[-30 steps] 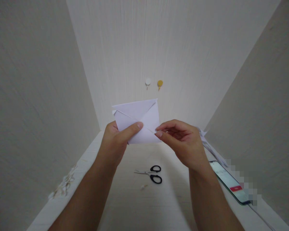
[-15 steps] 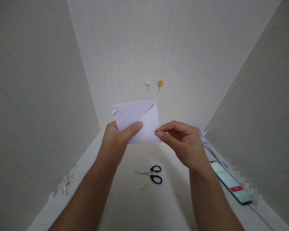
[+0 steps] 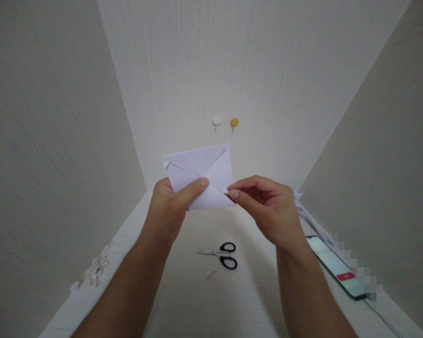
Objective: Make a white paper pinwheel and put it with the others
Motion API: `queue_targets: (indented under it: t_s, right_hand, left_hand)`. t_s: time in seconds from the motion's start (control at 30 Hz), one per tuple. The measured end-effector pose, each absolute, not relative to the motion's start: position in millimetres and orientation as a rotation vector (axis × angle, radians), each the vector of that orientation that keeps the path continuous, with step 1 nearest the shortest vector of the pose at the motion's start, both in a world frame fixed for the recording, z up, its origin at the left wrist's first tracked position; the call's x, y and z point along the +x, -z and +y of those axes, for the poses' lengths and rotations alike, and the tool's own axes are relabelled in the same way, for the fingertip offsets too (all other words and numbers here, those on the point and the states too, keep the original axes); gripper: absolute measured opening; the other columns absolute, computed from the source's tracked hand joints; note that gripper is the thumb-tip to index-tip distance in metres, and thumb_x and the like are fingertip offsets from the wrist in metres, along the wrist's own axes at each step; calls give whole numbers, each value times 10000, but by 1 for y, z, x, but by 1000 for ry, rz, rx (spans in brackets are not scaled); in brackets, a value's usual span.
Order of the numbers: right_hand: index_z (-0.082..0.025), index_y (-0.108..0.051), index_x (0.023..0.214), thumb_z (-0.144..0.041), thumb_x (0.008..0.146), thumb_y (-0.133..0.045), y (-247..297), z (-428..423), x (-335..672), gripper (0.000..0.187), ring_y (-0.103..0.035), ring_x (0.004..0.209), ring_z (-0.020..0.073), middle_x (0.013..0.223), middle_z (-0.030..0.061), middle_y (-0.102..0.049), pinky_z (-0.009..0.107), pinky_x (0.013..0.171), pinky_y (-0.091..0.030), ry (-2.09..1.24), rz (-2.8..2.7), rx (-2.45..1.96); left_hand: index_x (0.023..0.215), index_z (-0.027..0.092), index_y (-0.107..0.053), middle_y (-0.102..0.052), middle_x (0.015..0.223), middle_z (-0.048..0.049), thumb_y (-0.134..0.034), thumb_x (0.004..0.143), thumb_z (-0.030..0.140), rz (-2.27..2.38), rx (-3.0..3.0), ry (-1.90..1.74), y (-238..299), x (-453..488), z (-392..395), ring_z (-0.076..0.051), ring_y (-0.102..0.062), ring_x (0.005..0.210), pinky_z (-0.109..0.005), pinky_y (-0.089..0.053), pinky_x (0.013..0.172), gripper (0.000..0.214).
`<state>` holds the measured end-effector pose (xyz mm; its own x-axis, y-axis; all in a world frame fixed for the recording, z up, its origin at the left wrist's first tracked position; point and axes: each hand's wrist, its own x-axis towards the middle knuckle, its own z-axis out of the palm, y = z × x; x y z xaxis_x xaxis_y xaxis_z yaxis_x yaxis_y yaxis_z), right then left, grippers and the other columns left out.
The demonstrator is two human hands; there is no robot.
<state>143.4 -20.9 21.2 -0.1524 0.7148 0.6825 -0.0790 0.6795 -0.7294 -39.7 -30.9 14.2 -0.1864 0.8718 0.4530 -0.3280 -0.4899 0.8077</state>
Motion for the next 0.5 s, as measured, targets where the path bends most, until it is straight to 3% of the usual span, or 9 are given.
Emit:
queue_targets:
  t_s: [0.5]
  right_hand:
    - [-220, -789, 832, -205, 779, -916, -20, -20, 142, 138, -736, 683, 124, 736, 1, -790, 218, 634, -580, -768, -1541, -492]
  left_hand:
    - [889, 147, -814, -815, 873, -80, -913, 680, 357, 695, 1191, -1811, -13, -39, -31, -244, -736, 747, -324, -591, 682, 312]
